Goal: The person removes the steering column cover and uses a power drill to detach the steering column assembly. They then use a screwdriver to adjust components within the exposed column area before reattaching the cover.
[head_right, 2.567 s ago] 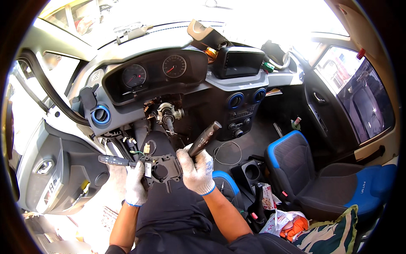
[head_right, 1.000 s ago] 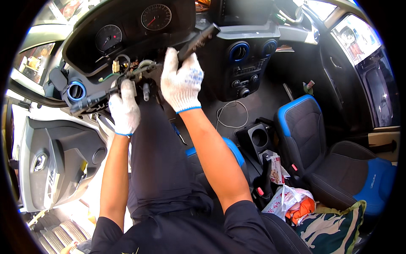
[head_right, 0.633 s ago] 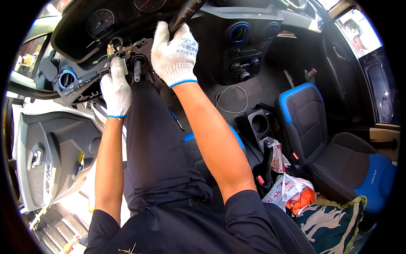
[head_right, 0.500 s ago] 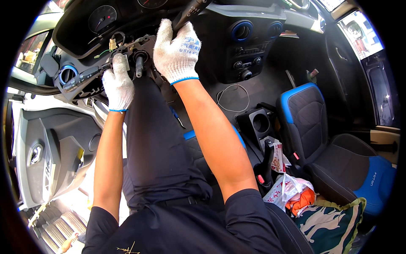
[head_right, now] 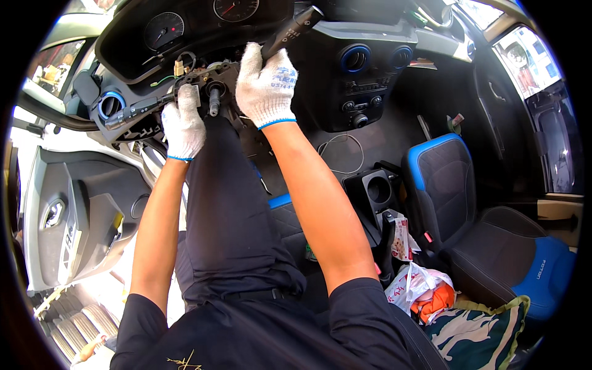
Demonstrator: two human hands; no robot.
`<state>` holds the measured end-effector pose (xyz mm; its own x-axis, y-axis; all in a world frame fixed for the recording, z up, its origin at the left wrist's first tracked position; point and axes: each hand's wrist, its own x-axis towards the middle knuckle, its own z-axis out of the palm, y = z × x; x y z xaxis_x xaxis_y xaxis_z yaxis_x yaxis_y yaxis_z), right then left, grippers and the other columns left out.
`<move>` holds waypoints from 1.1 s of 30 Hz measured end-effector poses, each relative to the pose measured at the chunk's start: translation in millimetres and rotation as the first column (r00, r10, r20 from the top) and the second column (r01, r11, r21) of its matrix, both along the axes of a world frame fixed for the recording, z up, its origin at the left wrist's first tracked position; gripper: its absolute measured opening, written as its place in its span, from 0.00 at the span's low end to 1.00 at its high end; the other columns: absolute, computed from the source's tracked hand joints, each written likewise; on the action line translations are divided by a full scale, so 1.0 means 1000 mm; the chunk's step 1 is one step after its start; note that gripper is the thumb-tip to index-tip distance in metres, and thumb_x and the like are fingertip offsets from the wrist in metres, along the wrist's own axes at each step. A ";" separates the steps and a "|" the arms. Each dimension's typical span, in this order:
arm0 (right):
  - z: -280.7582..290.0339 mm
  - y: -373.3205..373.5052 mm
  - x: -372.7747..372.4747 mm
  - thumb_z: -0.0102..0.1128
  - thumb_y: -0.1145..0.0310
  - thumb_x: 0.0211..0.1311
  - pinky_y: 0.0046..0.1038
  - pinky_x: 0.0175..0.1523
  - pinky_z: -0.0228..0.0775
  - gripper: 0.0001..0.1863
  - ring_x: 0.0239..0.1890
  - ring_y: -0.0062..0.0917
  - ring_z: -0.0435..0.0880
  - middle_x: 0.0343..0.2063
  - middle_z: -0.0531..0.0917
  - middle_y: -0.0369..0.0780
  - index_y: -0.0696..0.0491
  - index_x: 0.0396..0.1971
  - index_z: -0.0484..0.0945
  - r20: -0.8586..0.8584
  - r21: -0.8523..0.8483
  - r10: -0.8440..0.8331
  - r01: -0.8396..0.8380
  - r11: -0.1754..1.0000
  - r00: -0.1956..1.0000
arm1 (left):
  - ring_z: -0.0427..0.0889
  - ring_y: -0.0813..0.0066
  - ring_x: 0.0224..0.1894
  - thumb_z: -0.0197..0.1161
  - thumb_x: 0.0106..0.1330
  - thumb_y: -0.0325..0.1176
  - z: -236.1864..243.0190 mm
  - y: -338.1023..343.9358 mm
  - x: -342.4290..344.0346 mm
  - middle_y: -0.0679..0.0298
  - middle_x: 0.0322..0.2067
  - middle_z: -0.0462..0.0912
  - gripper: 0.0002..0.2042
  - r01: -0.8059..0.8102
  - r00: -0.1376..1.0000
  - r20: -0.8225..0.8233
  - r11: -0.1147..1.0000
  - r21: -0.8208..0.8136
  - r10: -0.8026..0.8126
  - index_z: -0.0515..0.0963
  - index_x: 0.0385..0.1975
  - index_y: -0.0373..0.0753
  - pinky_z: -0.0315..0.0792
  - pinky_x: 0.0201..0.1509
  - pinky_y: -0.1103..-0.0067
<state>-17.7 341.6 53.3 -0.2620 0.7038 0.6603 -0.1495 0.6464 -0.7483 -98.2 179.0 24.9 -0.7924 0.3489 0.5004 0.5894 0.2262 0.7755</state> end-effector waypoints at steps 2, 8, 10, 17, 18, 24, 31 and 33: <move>-0.002 0.001 0.000 0.63 0.60 0.81 0.48 0.47 0.82 0.15 0.40 0.57 0.90 0.35 0.90 0.53 0.59 0.42 0.83 -0.027 -0.007 0.001 -0.001 1.000 1.000 | 0.85 0.57 0.34 0.58 0.86 0.54 0.000 0.000 0.002 0.51 0.35 0.91 0.27 0.002 1.000 -0.002 1.000 0.014 -0.002 0.88 0.48 0.31 0.77 0.44 0.61; -0.005 0.001 -0.002 0.62 0.53 0.83 0.52 0.47 0.81 0.22 0.41 0.60 0.89 0.34 0.90 0.55 0.60 0.40 0.83 0.070 -0.023 -0.051 0.053 0.998 0.996 | 0.91 0.46 0.44 0.61 0.83 0.51 0.009 -0.003 0.005 0.47 0.40 0.92 0.23 0.048 0.994 0.096 0.998 0.046 -0.052 0.86 0.54 0.33 0.81 0.53 0.59; 0.000 0.001 -0.001 0.61 0.52 0.83 0.53 0.48 0.80 0.24 0.41 0.60 0.89 0.34 0.89 0.56 0.61 0.39 0.83 0.126 -0.027 -0.074 0.078 0.997 0.989 | 0.90 0.37 0.48 0.61 0.83 0.54 0.010 -0.003 0.001 0.40 0.43 0.92 0.27 0.092 0.991 0.095 0.996 0.003 -0.092 0.86 0.55 0.32 0.81 0.54 0.57; -0.001 0.005 -0.007 0.55 0.48 0.85 0.51 0.55 0.79 0.28 0.48 0.57 0.90 0.39 0.91 0.57 0.61 0.44 0.87 0.204 -0.168 0.042 -0.007 0.986 0.978 | 0.89 0.42 0.42 0.60 0.83 0.54 0.011 -0.003 0.014 0.45 0.39 0.91 0.26 0.016 0.999 0.047 0.997 0.069 -0.019 0.85 0.54 0.31 0.79 0.51 0.57; 0.000 0.008 -0.005 0.52 0.48 0.86 0.51 0.55 0.79 0.28 0.48 0.57 0.90 0.39 0.91 0.56 0.60 0.45 0.88 0.252 -0.128 0.052 -0.020 0.992 0.966 | 0.89 0.34 0.49 0.61 0.83 0.55 0.015 -0.002 0.018 0.39 0.44 0.92 0.28 0.022 0.993 0.111 0.998 0.051 -0.027 0.84 0.57 0.30 0.79 0.56 0.55; -0.030 0.033 -0.001 0.50 0.63 0.86 0.50 0.61 0.77 0.18 0.50 0.54 0.88 0.47 0.92 0.54 0.53 0.61 0.85 0.307 -0.222 0.326 -0.266 0.938 0.894 | 0.92 0.41 0.46 0.66 0.80 0.53 0.011 0.004 0.012 0.43 0.41 0.93 0.24 0.042 0.991 0.120 0.984 0.174 -0.064 0.89 0.48 0.32 0.83 0.52 0.58; 0.010 -0.018 0.002 0.60 0.42 0.78 0.25 0.27 0.73 0.28 0.27 0.20 0.87 0.32 0.91 0.37 0.56 0.40 0.89 -0.038 -0.674 0.392 -0.313 0.669 0.919 | 0.90 0.53 0.43 0.66 0.82 0.49 0.007 -0.002 0.005 0.48 0.42 0.92 0.22 0.151 0.920 0.301 0.937 0.316 -0.250 0.88 0.49 0.31 0.81 0.51 0.63; -0.005 -0.016 -0.005 0.60 0.46 0.78 0.29 0.36 0.78 0.26 0.31 0.24 0.89 0.32 0.91 0.39 0.58 0.39 0.89 -0.052 -0.586 0.346 -0.309 0.749 0.937 | 0.89 0.58 0.42 0.66 0.82 0.48 -0.008 0.001 -0.002 0.50 0.42 0.92 0.21 0.119 0.952 0.252 0.970 0.210 -0.172 0.87 0.51 0.31 0.81 0.50 0.64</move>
